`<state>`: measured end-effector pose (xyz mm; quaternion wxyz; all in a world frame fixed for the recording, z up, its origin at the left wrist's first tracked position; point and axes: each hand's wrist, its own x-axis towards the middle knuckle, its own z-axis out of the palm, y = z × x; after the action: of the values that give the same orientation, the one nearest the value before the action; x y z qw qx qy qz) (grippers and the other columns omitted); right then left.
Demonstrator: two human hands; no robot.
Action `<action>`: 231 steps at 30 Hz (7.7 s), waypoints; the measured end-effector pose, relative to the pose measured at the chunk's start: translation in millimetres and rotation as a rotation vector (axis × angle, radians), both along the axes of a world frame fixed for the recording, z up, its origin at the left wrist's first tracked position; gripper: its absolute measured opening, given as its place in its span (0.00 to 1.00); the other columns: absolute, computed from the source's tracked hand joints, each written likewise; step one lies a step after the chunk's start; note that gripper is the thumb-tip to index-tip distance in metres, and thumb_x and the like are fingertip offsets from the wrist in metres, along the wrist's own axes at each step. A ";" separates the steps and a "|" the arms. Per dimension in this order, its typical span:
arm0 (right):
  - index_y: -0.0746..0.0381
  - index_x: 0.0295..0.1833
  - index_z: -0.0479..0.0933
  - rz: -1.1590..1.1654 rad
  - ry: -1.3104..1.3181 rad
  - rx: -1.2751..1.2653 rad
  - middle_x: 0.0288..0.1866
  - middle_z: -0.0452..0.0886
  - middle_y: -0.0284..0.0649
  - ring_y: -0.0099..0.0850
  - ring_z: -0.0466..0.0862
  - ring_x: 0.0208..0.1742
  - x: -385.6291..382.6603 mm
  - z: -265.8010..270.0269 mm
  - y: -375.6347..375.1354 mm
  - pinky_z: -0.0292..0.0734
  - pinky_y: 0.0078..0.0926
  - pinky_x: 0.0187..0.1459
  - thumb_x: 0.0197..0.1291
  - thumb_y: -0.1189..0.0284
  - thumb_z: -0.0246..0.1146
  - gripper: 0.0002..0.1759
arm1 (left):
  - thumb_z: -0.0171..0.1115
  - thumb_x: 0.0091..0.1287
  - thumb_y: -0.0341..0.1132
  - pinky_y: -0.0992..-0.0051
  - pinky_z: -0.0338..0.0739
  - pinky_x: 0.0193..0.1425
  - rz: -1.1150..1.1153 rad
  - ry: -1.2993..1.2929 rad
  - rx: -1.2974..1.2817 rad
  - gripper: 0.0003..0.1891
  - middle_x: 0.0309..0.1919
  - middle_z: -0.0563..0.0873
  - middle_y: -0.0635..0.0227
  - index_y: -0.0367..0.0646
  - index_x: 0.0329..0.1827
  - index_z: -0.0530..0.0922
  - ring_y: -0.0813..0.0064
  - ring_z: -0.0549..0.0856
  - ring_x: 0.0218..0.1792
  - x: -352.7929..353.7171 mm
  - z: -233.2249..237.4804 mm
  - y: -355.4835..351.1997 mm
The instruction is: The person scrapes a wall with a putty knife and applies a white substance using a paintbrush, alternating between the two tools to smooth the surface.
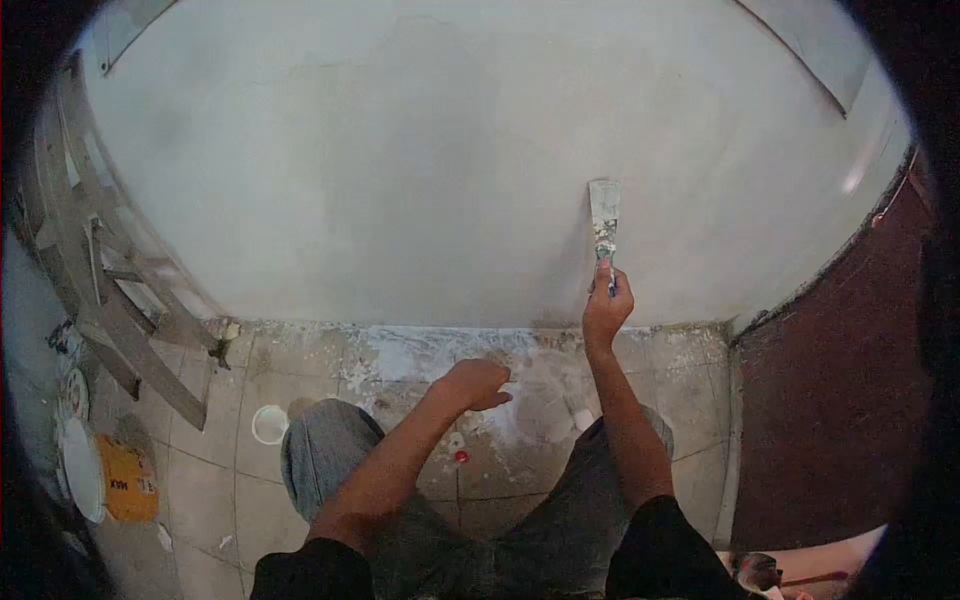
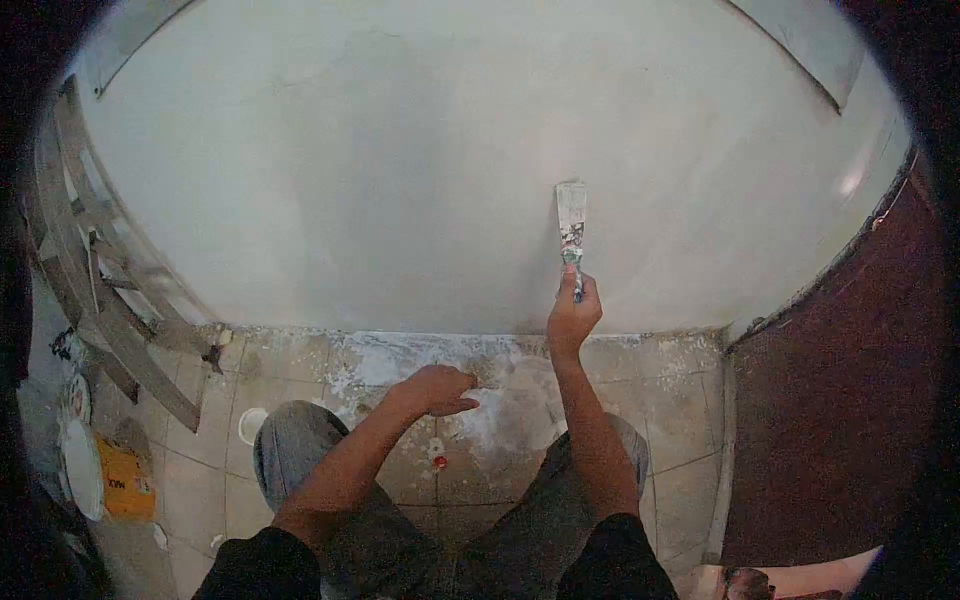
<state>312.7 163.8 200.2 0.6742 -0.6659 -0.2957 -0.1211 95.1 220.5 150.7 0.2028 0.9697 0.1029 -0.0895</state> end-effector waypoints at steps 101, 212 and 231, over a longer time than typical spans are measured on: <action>0.61 0.31 0.74 0.137 -0.159 0.349 0.20 0.72 0.31 0.16 0.68 0.18 32.9 147.5 -62.0 0.59 0.14 0.16 0.65 0.62 0.56 0.15 | 0.55 0.64 0.49 0.56 0.74 0.50 -0.003 0.092 0.051 0.22 0.41 0.82 0.51 0.38 0.48 0.76 0.52 0.81 0.45 -4.6 11.3 -7.1; 0.66 0.40 0.71 0.418 -0.201 -1.763 0.26 0.75 0.40 0.29 0.75 0.27 77.6 -129.6 -139.6 0.70 0.30 0.33 0.63 0.64 0.57 0.14 | 0.55 0.63 0.58 0.64 0.75 0.42 0.384 0.880 -0.551 0.26 0.26 0.83 0.59 0.40 0.33 0.81 0.65 0.83 0.32 -296.2 -193.6 -146.2; 0.63 0.46 0.70 0.519 0.976 -0.602 0.32 0.74 0.33 0.17 0.68 0.21 48.9 -151.2 -175.4 0.65 0.13 0.22 0.66 0.65 0.54 0.13 | 0.54 0.61 0.61 0.62 0.76 0.47 0.355 0.888 -0.529 0.27 0.30 0.84 0.58 0.42 0.33 0.82 0.61 0.84 0.36 -295.1 -194.9 -141.3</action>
<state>361.6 -11.6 49.0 0.5218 -0.7116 -0.1271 0.4530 -200.0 79.1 -44.2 0.3887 0.7222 0.3148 -0.4776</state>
